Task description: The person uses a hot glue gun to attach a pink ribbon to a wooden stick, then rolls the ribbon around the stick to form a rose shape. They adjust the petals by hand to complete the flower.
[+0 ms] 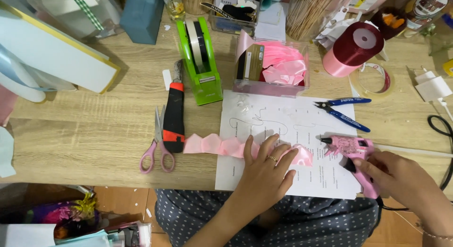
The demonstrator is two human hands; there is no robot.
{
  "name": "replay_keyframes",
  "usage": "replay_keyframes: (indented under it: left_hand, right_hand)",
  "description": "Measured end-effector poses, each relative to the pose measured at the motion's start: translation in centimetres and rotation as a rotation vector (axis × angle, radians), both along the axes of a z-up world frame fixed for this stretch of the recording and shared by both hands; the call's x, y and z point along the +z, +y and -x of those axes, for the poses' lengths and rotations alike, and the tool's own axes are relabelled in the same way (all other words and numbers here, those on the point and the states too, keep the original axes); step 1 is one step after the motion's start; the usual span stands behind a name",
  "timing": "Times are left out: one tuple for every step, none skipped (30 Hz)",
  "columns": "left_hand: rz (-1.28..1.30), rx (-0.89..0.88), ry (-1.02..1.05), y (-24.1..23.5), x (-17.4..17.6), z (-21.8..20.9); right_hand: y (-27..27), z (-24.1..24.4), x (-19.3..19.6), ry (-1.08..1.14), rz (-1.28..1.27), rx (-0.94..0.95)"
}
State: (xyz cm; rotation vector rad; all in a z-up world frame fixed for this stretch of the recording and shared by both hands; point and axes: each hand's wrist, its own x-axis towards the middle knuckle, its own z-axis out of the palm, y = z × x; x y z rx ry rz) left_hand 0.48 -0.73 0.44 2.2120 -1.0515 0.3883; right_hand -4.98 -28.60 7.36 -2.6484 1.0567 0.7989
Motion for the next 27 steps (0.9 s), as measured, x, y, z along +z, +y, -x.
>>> replay_keyframes:
  left_hand:
    - [0.001,0.001,-0.003,-0.4,-0.2,-0.1]
    - [0.007,0.043,0.014,-0.8,-0.5,-0.2]
    - [0.012,0.085,0.031,-1.3,-0.7,-0.2]
    - [0.014,0.085,0.029,-1.6,-0.9,-0.4]
    - [0.015,0.091,0.030,-1.8,-1.0,-0.6]
    - [0.015,0.097,0.029,-2.1,-1.1,-0.7]
    - [0.015,0.097,0.027,-2.0,-0.9,-0.6]
    - [0.031,0.101,0.023,-1.9,-0.7,-0.6]
    - [0.047,0.105,0.019,-1.9,-0.5,-0.6]
    - [0.045,0.106,0.017,-1.6,-0.3,-0.6]
    - [0.061,0.072,0.068,-1.3,-0.2,-0.5]
    - [0.077,0.035,0.118,-1.1,-0.1,-0.5]
    - [0.075,0.034,0.115,-0.8,0.2,-0.5]
    - [0.086,0.008,0.172,-0.5,0.6,-0.5]
    - [0.096,-0.017,0.229,-0.1,0.9,-0.4]
    - [0.092,-0.016,0.227,0.5,1.5,-0.3]
    - [0.153,-0.045,0.294,1.1,2.0,-0.2]
    - [0.216,-0.074,0.362,1.6,2.6,-0.1]
    - [0.215,-0.073,0.361,2.2,2.8,-0.3]
    - [0.221,-0.047,0.377,2.9,3.1,-0.4]
    - [0.226,-0.021,0.394,3.5,3.3,-0.6]
    - [0.225,-0.020,0.397,4.1,3.9,-0.8]
    - [0.245,0.046,0.375,4.8,4.6,-1.0]
    - [0.267,0.112,0.351,5.4,5.2,-1.3]
    - [0.267,0.112,0.354,6.0,6.0,-1.3]
    - [0.354,0.152,0.347,6.5,6.7,-1.4]
    - [0.441,0.192,0.340,7.0,7.5,-1.4]
  right_hand:
    - [0.0,-0.2,0.1,-0.003,0.001,0.001]
    - [0.0,-0.4,0.3,0.047,0.074,0.068]
    - [-0.1,-0.6,0.4,0.097,0.146,0.134]
    - [0.5,-1.3,1.0,0.095,0.149,0.133]
    - [1.0,-1.9,1.5,0.095,0.243,0.185]
    - [1.6,-2.6,2.0,0.093,0.335,0.236]
    - [1.6,-3.2,1.9,0.091,0.336,0.235]
    - [1.5,-3.9,1.7,-0.167,0.284,0.326]
    - [1.5,-4.7,1.6,-0.431,0.234,0.406]
    - [2.0,-5.8,1.4,-0.434,0.233,0.405]
    - [2.4,-7.0,1.2,-0.632,0.121,0.525]
    - [2.8,-8.1,1.0,-0.835,0.008,0.635]
    - [3.1,-9.4,0.5,-0.839,0.009,0.632]
    - [3.5,-10.7,0.0,-0.899,-0.075,0.699]
    - [3.9,-11.9,-0.6,-0.959,-0.159,0.765]
    - [4.1,-13.1,-1.0,-0.962,-0.162,0.764]
    - [4.4,-14.2,-1.5,-1.009,-0.147,0.838]
    - [4.6,-15.3,-1.9,-1.053,-0.129,0.912]
    - [4.8,-15.9,-1.6,-1.055,-0.131,0.913]
    - [5.0,-16.4,-1.3,-0.981,-0.154,0.910]
    - [5.2,-16.9,-1.1,-0.907,-0.177,0.906]
    - [5.1,-17.2,-1.0,-0.904,-0.179,0.905]
    - [5.0,-17.6,-0.9,-0.869,-0.158,0.929]
    - [4.8,-17.9,-0.8,-0.834,-0.134,0.954]
    - [4.8,-18.1,-1.0,-0.832,-0.135,0.953]
    - [4.7,-18.3,-1.2,-0.845,-0.160,0.972]
    - [4.6,-18.6,-1.3,-0.857,-0.186,0.990]
